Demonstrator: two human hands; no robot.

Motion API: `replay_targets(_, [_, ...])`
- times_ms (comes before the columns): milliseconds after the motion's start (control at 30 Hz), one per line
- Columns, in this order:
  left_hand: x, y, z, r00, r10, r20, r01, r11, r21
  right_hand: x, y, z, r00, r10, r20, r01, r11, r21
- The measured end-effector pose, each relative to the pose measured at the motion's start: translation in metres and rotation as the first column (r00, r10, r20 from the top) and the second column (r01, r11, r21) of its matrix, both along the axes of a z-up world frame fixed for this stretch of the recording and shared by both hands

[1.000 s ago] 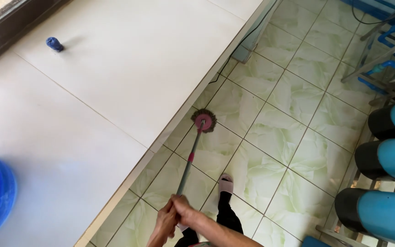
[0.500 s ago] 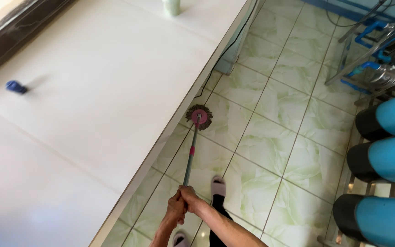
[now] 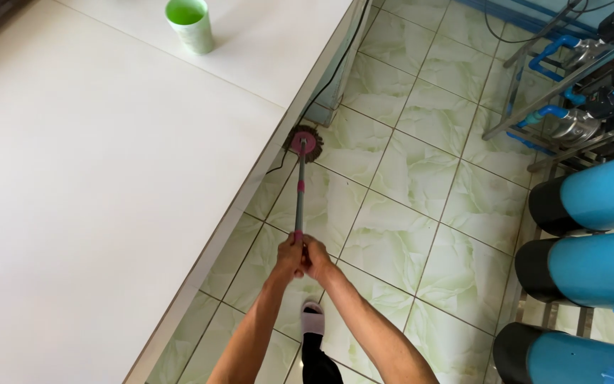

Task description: Mop the floor of a water purification room and then prepare white tape for maintenance.

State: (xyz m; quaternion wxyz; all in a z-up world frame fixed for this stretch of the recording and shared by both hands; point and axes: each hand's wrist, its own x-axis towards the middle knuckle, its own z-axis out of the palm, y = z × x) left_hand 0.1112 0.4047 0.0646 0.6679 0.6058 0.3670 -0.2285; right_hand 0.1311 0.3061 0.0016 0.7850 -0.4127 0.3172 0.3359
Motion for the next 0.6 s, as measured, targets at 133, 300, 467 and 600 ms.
replay_targets(133, [0.064,-0.014,-0.042,0.997,0.032,0.065,-0.030,0.999,-0.027,0.042,-0.017,0.025,1.000,-0.028,0.004,0.028,0.998,0.059])
replay_targets(300, [0.058,-0.023,-0.058,0.997,0.024,0.077,-0.021,0.999,-0.039,0.038,-0.019,0.054,0.996,0.025,0.090,-0.023,0.999,-0.023])
replay_targets(467, [-0.037,-0.014,0.021,0.990,-0.123,0.063,0.114,0.985,0.132,-0.022,0.005,0.080,0.988,0.132,-0.079,-0.148,0.955,-0.256])
replay_targets(600, [-0.141,0.002,-0.072,0.945,-0.153,0.290,0.042,0.934,0.356,-0.105,0.023,-0.008,0.939,0.345,0.011,-0.322,0.886,-0.333])
